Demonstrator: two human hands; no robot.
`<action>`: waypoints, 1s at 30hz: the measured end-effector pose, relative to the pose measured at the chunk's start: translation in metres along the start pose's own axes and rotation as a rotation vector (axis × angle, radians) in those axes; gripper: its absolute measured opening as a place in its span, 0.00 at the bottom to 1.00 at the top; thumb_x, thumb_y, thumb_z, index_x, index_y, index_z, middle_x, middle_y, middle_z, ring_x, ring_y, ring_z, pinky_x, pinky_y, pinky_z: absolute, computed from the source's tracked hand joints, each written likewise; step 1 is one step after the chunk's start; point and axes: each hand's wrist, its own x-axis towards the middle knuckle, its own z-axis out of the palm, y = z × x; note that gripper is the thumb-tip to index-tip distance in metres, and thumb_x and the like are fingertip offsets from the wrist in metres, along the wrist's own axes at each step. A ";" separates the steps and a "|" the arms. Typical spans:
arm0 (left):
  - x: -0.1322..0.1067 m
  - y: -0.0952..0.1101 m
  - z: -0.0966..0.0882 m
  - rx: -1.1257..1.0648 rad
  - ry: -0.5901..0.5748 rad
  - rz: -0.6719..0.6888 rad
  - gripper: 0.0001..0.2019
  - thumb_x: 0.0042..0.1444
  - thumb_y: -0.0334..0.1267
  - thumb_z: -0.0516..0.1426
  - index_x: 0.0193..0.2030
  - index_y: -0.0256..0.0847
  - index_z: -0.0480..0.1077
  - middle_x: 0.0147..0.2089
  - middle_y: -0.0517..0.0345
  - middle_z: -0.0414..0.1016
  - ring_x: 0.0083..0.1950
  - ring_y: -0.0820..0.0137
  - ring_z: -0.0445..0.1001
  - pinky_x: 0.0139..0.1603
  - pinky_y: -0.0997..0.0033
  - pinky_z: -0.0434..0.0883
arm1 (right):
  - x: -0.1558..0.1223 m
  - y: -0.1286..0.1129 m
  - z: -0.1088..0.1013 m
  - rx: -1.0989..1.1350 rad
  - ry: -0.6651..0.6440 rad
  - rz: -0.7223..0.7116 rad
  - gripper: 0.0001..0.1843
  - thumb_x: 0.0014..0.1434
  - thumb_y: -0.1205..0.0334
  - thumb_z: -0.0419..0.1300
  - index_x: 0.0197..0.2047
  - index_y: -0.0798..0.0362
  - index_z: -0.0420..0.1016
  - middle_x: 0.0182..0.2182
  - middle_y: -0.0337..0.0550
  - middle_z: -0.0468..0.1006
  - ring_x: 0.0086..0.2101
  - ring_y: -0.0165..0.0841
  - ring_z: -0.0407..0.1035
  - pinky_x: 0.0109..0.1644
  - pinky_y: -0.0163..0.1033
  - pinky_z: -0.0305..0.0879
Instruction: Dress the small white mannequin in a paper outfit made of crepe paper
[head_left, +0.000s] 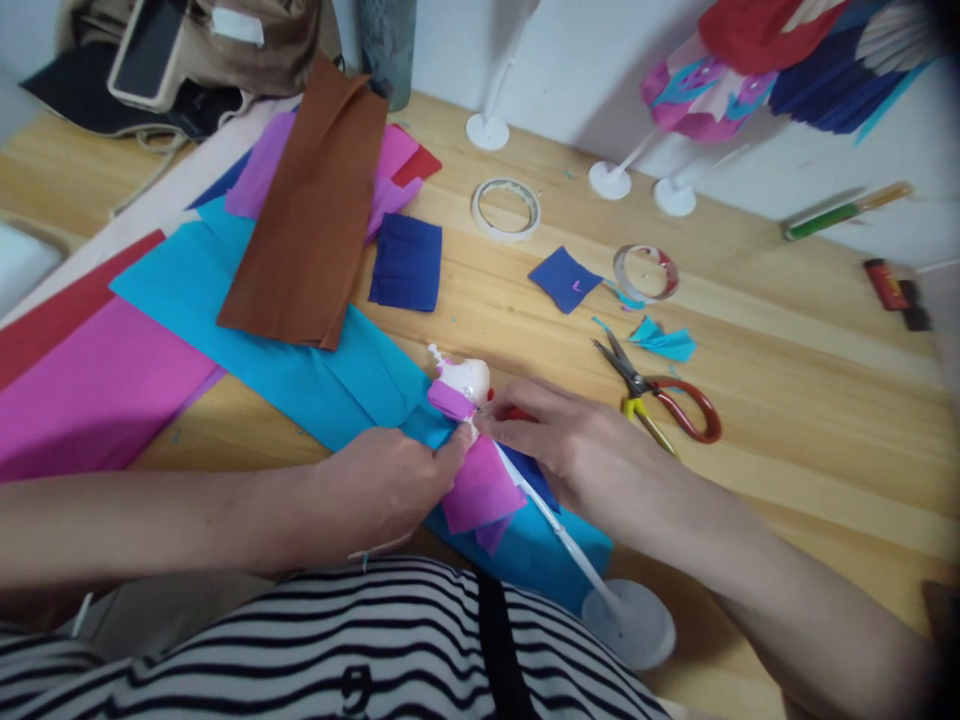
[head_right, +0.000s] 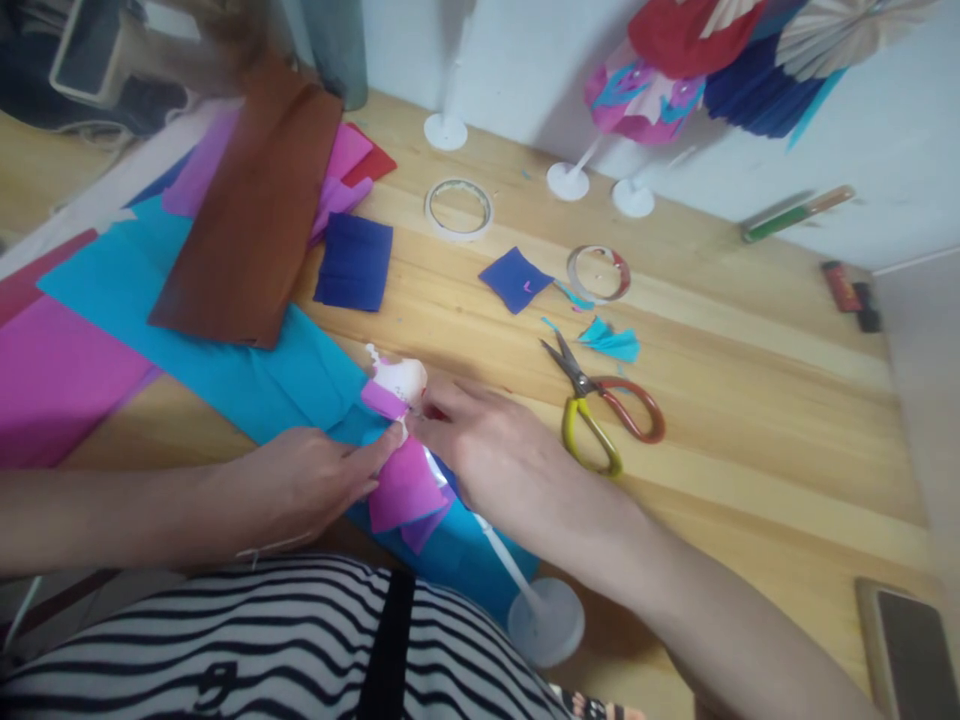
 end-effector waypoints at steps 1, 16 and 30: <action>0.000 0.000 -0.002 -0.024 0.002 -0.012 0.33 0.59 0.23 0.52 0.73 0.27 0.55 0.38 0.45 0.83 0.31 0.60 0.79 0.26 0.67 0.62 | 0.000 0.000 -0.001 0.010 -0.003 0.004 0.22 0.60 0.81 0.50 0.45 0.53 0.82 0.46 0.50 0.80 0.45 0.40 0.77 0.44 0.44 0.77; 0.002 -0.002 -0.007 -0.105 0.005 -0.028 0.28 0.64 0.25 0.52 0.70 0.38 0.59 0.37 0.55 0.82 0.31 0.65 0.75 0.27 0.70 0.57 | -0.025 0.011 -0.002 0.101 0.173 0.006 0.21 0.70 0.74 0.46 0.48 0.55 0.81 0.42 0.51 0.85 0.41 0.36 0.80 0.39 0.41 0.80; -0.012 -0.026 0.003 -0.443 0.240 -0.146 0.13 0.65 0.36 0.51 0.35 0.38 0.76 0.27 0.59 0.75 0.28 0.72 0.68 0.30 0.73 0.58 | -0.070 0.010 0.007 0.070 0.312 0.330 0.11 0.67 0.62 0.57 0.31 0.46 0.73 0.22 0.40 0.76 0.21 0.35 0.70 0.23 0.39 0.68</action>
